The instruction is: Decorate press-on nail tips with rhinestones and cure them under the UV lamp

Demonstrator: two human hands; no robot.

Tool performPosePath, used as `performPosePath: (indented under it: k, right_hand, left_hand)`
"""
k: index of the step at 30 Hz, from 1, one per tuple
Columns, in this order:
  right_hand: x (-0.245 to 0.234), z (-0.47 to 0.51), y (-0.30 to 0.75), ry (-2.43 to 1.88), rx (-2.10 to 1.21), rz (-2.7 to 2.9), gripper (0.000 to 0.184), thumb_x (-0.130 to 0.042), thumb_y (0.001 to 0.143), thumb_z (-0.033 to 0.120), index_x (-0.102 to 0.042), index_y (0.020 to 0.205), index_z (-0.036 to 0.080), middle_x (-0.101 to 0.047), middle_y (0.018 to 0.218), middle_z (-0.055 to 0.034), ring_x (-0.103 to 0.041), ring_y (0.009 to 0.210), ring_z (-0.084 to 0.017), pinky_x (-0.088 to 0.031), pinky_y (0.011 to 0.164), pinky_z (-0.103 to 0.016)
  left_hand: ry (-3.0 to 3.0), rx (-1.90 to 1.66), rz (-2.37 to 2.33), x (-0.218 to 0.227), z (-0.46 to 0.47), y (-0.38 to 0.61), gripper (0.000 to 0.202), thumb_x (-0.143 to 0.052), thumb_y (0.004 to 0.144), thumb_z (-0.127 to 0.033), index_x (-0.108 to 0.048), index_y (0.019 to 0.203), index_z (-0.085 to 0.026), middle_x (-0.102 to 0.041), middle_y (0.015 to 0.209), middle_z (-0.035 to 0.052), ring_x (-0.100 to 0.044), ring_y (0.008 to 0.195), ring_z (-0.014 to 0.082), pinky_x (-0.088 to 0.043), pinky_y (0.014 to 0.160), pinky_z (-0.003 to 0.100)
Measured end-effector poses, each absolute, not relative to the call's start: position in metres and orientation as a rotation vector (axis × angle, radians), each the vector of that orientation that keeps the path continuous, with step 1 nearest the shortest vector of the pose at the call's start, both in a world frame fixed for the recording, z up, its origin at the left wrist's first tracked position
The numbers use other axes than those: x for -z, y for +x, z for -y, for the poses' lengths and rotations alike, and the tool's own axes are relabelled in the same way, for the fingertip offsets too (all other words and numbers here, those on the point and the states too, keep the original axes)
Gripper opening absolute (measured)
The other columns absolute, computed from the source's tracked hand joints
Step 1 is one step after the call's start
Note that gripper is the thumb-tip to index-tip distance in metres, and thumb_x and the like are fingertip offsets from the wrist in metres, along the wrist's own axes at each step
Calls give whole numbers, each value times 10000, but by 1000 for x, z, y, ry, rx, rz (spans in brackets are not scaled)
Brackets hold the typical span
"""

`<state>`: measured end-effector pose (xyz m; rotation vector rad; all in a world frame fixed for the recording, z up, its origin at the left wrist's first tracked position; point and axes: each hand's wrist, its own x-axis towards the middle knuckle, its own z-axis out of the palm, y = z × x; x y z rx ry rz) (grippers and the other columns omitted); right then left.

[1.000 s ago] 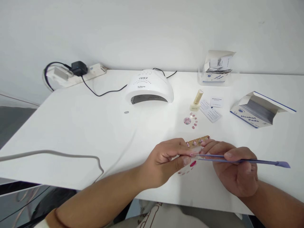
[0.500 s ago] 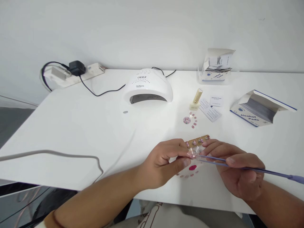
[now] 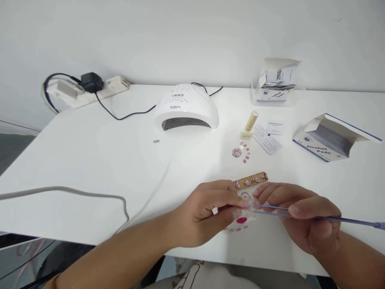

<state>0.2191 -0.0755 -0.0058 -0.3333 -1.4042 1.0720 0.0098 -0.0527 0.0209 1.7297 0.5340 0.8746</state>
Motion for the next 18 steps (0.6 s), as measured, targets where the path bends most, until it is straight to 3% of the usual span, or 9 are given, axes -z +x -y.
performPosePath:
  k: [11,18]
  right_hand:
    - [6,74,230,-321,-1155,1498,378,-383,947,354,-593,1238,234,-662,1012,-111,-668,875,-255,-550,792,-510]
    - [5,74,228,-325,-1314,1376,351,-370,954,376,-609,1175,245,-675,957,-98,-669,860,-251,-550,767,-503]
  left_hand:
    - [1739,-830,-509,-25,52,9,333,-488,804,50,-623,1031,-153,-530,749,11,-471,618,70,-402,580,195]
    - [1660,-760,-502,-24,53,8,289,-487,814,41,-651,987,-123,-531,762,19,-438,568,49,-371,524,174]
